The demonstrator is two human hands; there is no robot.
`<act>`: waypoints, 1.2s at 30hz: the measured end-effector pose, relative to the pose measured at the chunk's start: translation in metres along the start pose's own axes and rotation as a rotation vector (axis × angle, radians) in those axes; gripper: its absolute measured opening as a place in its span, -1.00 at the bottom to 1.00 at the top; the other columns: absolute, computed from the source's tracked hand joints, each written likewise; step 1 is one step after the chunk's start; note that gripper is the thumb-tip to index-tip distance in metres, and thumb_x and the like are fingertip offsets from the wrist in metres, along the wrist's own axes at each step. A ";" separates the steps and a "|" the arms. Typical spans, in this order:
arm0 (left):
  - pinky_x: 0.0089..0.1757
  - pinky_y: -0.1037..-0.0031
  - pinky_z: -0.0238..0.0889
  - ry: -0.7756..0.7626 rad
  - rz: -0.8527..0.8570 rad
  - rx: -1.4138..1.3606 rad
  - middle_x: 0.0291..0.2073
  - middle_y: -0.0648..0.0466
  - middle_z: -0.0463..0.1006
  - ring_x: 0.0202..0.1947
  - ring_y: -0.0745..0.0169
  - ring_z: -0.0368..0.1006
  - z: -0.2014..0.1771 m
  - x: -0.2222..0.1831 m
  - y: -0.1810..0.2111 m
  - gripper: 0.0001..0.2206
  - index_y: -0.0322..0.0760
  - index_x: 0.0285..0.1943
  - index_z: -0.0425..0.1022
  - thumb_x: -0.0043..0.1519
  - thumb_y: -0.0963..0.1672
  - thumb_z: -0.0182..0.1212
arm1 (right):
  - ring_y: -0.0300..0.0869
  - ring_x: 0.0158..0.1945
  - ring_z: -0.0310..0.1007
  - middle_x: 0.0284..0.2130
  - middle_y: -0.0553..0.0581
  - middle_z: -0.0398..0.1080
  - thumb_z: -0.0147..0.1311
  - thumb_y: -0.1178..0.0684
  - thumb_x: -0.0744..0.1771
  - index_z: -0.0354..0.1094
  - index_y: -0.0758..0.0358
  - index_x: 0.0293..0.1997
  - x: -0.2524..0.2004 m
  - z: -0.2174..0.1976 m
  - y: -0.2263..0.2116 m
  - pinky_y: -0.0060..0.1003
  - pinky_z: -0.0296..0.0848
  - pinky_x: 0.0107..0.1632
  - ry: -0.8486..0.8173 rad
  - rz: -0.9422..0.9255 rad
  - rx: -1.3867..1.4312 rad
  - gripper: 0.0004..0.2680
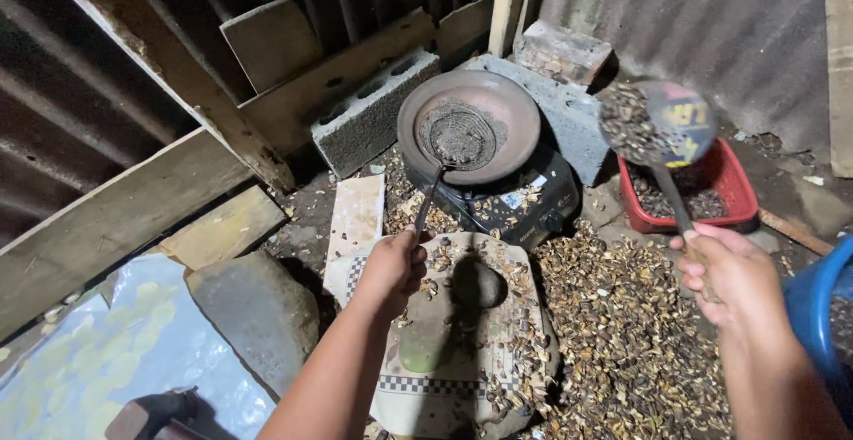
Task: Cracking nuts using a stone and flattening small food portions with a wooden mallet on a plastic sheet.
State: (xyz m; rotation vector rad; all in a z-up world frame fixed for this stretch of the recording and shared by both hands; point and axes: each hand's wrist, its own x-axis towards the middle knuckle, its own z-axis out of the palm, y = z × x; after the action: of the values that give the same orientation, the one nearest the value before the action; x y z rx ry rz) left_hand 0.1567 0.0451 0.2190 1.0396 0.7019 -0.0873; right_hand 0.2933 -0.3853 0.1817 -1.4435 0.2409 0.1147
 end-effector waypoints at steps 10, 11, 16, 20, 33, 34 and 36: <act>-0.64 0.57 -0.36 -0.016 -0.005 -0.003 -0.63 0.16 0.21 -0.73 0.45 -0.07 -0.002 -0.061 0.056 -0.65 -0.35 0.02 0.59 0.42 -0.04 -0.08 | -0.27 -0.55 0.19 -0.26 0.30 0.41 -0.10 0.30 0.38 0.23 0.55 0.12 0.007 0.134 -0.034 -0.43 0.16 -0.61 -0.146 0.034 -0.219 -0.81; -0.64 0.57 -0.36 -0.011 -0.003 -0.001 -0.63 0.16 0.21 -0.73 0.45 -0.07 0.005 -0.068 0.066 -0.65 -0.35 0.02 0.59 0.42 -0.04 -0.08 | -0.27 -0.55 0.19 -0.26 0.30 0.41 -0.10 0.30 0.38 0.23 0.55 0.12 0.009 0.145 -0.028 -0.43 0.16 -0.61 -0.150 0.036 -0.215 -0.81; -0.70 0.73 -0.35 0.045 0.084 0.113 -0.64 0.21 -0.04 -0.74 0.52 -0.22 0.014 -0.082 0.090 -0.65 -0.46 0.05 0.49 0.39 -0.05 -0.08 | -0.24 -0.75 0.17 -0.48 0.39 0.42 0.01 0.26 0.34 0.17 0.57 0.14 0.023 0.198 0.004 -0.35 0.24 -0.82 -0.179 -0.043 -0.285 -0.73; -0.70 0.74 -0.34 0.031 0.099 0.112 -0.64 0.23 -0.05 -0.74 0.54 -0.22 0.012 -0.078 0.097 -0.65 -0.43 0.04 0.50 0.40 -0.04 -0.08 | 0.01 -0.14 0.60 -0.30 0.13 0.59 0.17 0.04 0.28 0.51 0.09 0.02 0.067 0.200 0.033 -0.09 0.59 -0.10 -0.074 -0.297 -1.003 -0.78; -0.69 0.73 -0.34 0.014 0.132 0.104 -0.64 0.21 -0.01 -0.73 0.51 -0.20 0.002 -0.080 0.107 -0.65 -0.43 0.03 0.51 0.40 -0.04 -0.08 | -0.28 -0.67 0.18 -0.41 0.37 0.39 -0.06 0.27 0.34 0.12 0.64 0.22 0.034 0.221 0.005 -0.46 0.22 -0.75 -0.290 0.039 -0.360 -0.68; -0.69 0.73 -0.33 0.009 0.142 0.104 -0.65 0.21 -0.01 -0.74 0.51 -0.19 0.002 -0.080 0.108 -0.65 -0.43 0.02 0.52 0.40 -0.04 -0.07 | -0.20 -0.73 0.20 -0.44 0.43 0.40 -0.04 0.29 0.33 0.16 0.65 0.18 0.034 0.219 0.004 -0.37 0.23 -0.80 -0.275 -0.083 -0.420 -0.71; -0.70 0.73 -0.34 0.010 0.139 0.094 -0.65 0.21 -0.02 -0.74 0.52 -0.20 -0.001 -0.081 0.109 -0.65 -0.42 0.02 0.51 0.40 -0.04 -0.08 | -0.12 -0.45 0.39 -0.34 0.22 0.50 0.05 0.15 0.32 0.32 0.30 0.13 0.050 0.210 0.018 -0.22 0.39 -0.44 -0.221 -0.186 -0.688 -0.74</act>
State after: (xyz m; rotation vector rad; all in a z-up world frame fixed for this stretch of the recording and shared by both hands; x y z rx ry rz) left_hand 0.1351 0.0826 0.3475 1.1768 0.6374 0.0050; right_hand 0.3576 -0.1783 0.1751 -2.1097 -0.1342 0.2176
